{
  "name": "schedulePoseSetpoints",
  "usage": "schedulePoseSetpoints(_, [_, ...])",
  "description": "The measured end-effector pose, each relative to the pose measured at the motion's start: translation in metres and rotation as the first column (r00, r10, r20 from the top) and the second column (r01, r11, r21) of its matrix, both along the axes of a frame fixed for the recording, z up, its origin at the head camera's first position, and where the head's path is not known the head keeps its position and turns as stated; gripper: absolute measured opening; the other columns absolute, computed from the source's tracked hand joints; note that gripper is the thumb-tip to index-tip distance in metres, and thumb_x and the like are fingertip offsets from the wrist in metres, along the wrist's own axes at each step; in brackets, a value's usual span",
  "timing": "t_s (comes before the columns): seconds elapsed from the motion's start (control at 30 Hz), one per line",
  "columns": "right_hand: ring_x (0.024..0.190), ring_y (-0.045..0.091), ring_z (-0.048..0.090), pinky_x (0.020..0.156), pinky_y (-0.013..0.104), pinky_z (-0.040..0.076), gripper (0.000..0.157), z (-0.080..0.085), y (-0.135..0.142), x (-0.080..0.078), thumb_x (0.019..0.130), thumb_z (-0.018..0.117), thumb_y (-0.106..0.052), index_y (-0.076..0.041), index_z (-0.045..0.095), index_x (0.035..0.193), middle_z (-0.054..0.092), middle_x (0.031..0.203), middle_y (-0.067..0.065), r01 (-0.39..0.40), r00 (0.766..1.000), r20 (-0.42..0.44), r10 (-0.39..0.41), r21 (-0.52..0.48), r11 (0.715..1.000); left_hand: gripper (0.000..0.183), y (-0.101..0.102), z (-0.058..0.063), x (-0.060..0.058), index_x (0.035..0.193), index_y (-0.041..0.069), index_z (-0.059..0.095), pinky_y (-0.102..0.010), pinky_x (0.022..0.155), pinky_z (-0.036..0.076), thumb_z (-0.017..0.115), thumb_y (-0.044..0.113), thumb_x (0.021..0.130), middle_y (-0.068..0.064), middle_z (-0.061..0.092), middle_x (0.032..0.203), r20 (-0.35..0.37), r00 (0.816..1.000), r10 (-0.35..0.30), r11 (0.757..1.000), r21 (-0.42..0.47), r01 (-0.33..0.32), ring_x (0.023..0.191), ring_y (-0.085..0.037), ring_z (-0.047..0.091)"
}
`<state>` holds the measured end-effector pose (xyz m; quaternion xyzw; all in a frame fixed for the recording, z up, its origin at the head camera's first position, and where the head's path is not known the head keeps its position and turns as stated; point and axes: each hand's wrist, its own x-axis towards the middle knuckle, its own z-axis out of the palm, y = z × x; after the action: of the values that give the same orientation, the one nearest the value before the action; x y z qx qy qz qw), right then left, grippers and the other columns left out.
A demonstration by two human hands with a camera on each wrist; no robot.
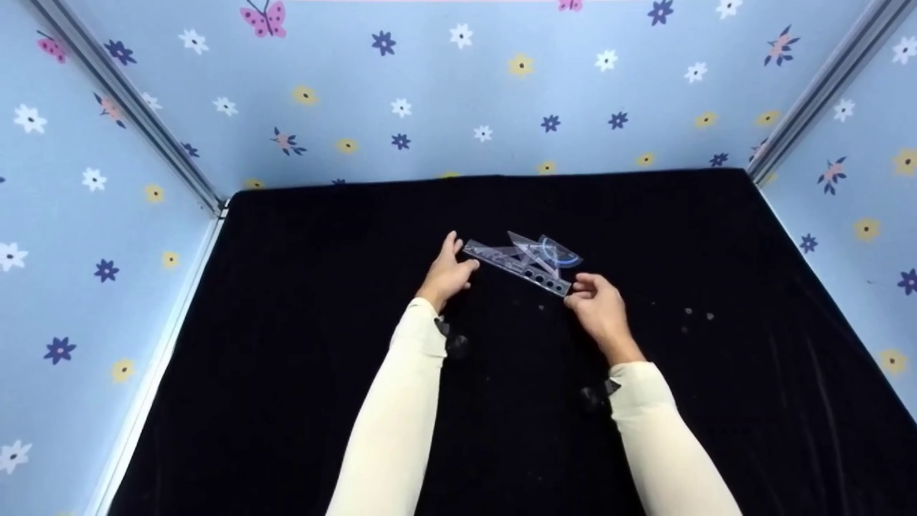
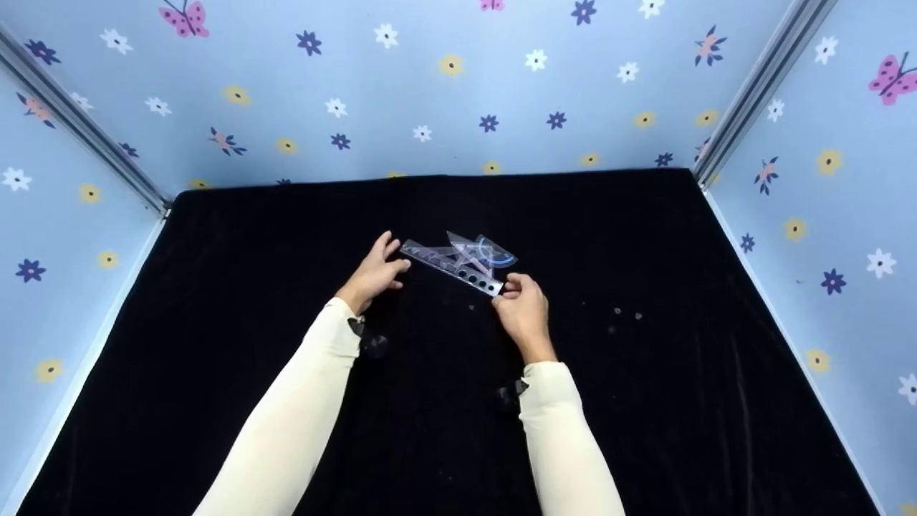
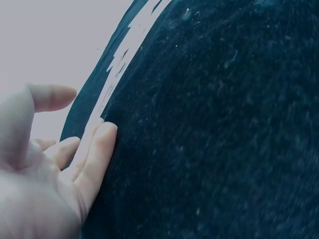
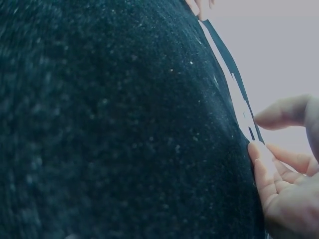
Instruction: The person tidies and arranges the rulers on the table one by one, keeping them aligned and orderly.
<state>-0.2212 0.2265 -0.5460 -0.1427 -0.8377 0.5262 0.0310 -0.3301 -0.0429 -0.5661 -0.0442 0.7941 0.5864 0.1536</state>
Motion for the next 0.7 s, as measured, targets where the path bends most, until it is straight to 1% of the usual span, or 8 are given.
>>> schedulePoseSetpoints(0.03, [0.119,0.034,0.074,0.085,0.008,0.048,0.058,0.000,0.000,0.000,0.090,0.072,-0.003,0.007,0.066,0.147,0.074,0.140,0.031,0.004,1.000,-0.003,-0.004,-0.001,1.000,0.094,0.001,-0.007,-0.006,0.182,0.018,0.015,-0.031,0.085,0.064,0.064,0.017,0.103,-0.005,0.036,0.186,0.000,1.000,0.003,1.000,-0.028,-0.003,0.105,-0.028,0.074])
schedulePoseSetpoints(0.1, [0.111,0.024,0.075,0.084,0.008,0.048,0.059,0.000,-0.001,0.000,0.089,0.071,-0.003,0.006,0.066,0.147,0.074,0.141,0.031,0.009,1.000,-0.006,-0.009,-0.004,1.000,0.096,0.003,-0.020,-0.015,0.183,0.018,0.013,-0.033,0.100,0.063,0.064,0.020,0.101,-0.001,0.041,0.184,-0.011,1.000,0.011,0.996,-0.086,-0.012,0.118,-0.028,0.074])
schedulePoseSetpoints(0.17, [0.103,0.012,0.072,0.083,0.007,0.049,0.059,0.000,-0.002,0.000,0.089,0.071,-0.002,0.006,0.066,0.147,0.074,0.141,0.030,0.012,1.000,-0.005,-0.012,-0.008,1.000,0.096,0.005,-0.020,-0.015,0.182,0.016,0.014,-0.033,0.117,0.054,0.064,0.022,0.101,0.002,0.044,0.182,-0.016,1.000,0.023,0.992,-0.124,-0.024,0.141,-0.026,0.067])
schedulePoseSetpoints(0.23, [0.097,0.002,0.067,0.083,0.006,0.049,0.059,0.000,-0.003,0.001,0.089,0.071,-0.002,0.006,0.066,0.147,0.074,0.142,0.030,0.013,1.000,-0.006,-0.013,-0.016,1.000,0.095,0.006,-0.014,-0.011,0.182,0.014,0.016,-0.033,0.118,0.053,0.063,0.020,0.100,0.001,0.049,0.179,-0.012,0.999,0.051,0.992,-0.117,-0.053,0.142,-0.027,0.067])
schedulePoseSetpoints(0.4, [0.093,-0.005,0.064,0.081,0.006,0.049,0.057,0.000,-0.002,0.001,0.090,0.071,-0.002,0.007,0.067,0.146,0.073,0.142,0.031,0.000,1.000,-0.019,-0.001,-0.033,0.999,0.091,0.005,0.022,0.015,0.181,0.007,0.012,-0.026,0.084,0.059,0.060,0.011,0.104,-0.010,0.047,0.180,0.052,0.994,0.096,0.990,0.094,-0.101,0.117,-0.024,0.070])
schedulePoseSetpoints(0.47, [0.093,-0.005,0.065,0.081,0.005,0.049,0.056,0.000,-0.002,0.000,0.090,0.070,-0.002,0.007,0.067,0.146,0.073,0.142,0.032,-0.004,1.000,-0.022,0.003,-0.034,0.999,0.089,0.003,0.034,0.023,0.181,0.005,0.008,-0.024,0.086,0.057,0.059,0.009,0.107,-0.012,0.045,0.181,0.090,0.990,0.105,0.974,0.192,-0.121,0.128,-0.024,0.067])
schedulePoseSetpoints(0.57, [0.094,-0.005,0.065,0.081,0.005,0.049,0.056,-0.001,-0.001,0.001,0.091,0.069,-0.001,0.008,0.067,0.146,0.073,0.142,0.032,-0.004,1.000,-0.022,0.003,-0.037,0.999,0.086,0.001,0.038,0.027,0.180,0.003,0.007,-0.027,0.097,0.058,0.057,0.008,0.110,-0.014,0.046,0.180,0.132,0.983,0.127,0.946,0.283,-0.160,0.140,-0.029,0.064])
schedulePoseSetpoints(0.7, [0.094,-0.006,0.064,0.081,0.005,0.049,0.056,-0.001,-0.001,0.002,0.092,0.068,-0.001,0.008,0.066,0.147,0.073,0.142,0.032,-0.002,1.000,-0.022,0.001,-0.045,0.999,0.083,-0.002,0.037,0.029,0.179,0.000,0.010,-0.026,0.098,0.058,0.057,0.007,0.111,-0.017,0.049,0.178,0.143,0.978,0.153,0.923,0.333,-0.193,0.129,-0.025,0.066])
